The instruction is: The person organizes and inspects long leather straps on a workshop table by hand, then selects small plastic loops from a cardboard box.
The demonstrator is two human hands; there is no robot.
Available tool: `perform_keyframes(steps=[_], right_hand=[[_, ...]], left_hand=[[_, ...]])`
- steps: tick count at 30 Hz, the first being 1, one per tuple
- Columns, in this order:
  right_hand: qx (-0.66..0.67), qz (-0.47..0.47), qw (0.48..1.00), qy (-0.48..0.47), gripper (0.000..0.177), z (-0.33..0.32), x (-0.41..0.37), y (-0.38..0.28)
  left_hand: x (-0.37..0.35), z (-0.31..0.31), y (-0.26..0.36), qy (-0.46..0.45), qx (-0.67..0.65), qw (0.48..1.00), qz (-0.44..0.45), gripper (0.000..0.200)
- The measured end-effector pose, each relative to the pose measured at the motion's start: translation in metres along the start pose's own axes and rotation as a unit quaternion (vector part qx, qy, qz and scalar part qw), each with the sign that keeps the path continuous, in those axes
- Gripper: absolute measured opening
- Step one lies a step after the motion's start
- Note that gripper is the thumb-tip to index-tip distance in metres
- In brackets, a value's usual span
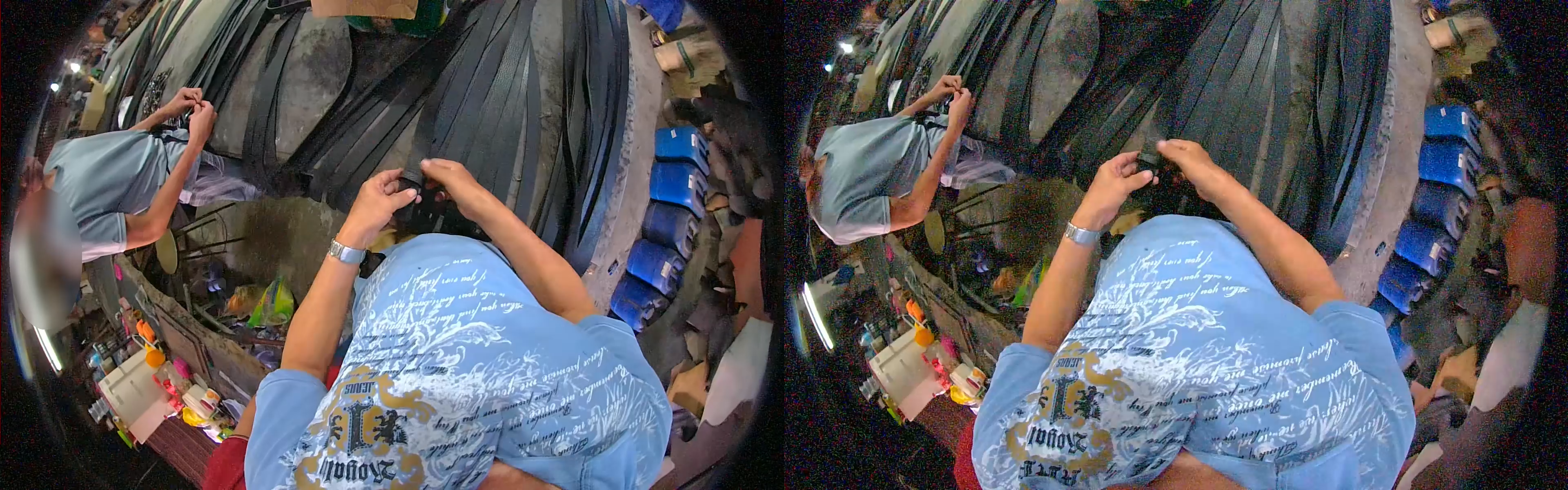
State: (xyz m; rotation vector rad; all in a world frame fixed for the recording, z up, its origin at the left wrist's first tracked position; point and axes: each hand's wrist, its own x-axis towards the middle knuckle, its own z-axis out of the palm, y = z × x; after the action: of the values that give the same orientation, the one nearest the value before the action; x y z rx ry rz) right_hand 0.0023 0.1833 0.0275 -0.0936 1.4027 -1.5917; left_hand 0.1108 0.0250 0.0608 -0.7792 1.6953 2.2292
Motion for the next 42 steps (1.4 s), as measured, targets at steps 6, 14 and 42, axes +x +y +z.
perform_keyframes(steps=[6, 14, 42], right_hand=[[0.041, 0.033, 0.997, 0.050, 0.030, 0.015, 0.016, -0.003], [0.051, 0.060, 0.996, 0.030, 0.029, 0.049, 0.035, 0.010], [-0.207, -0.573, 0.702, 0.369, 0.041, 0.079, 0.133, -0.471]], left_hand=[[0.005, -0.027, 0.001, -0.036, 0.009, 0.999, -0.007, 0.050], [0.012, -0.076, 0.014, -0.085, 0.077, 0.992, 0.060, 0.037], [-0.159, -0.329, -0.024, 0.027, 0.245, 0.963, -0.113, 0.030]])
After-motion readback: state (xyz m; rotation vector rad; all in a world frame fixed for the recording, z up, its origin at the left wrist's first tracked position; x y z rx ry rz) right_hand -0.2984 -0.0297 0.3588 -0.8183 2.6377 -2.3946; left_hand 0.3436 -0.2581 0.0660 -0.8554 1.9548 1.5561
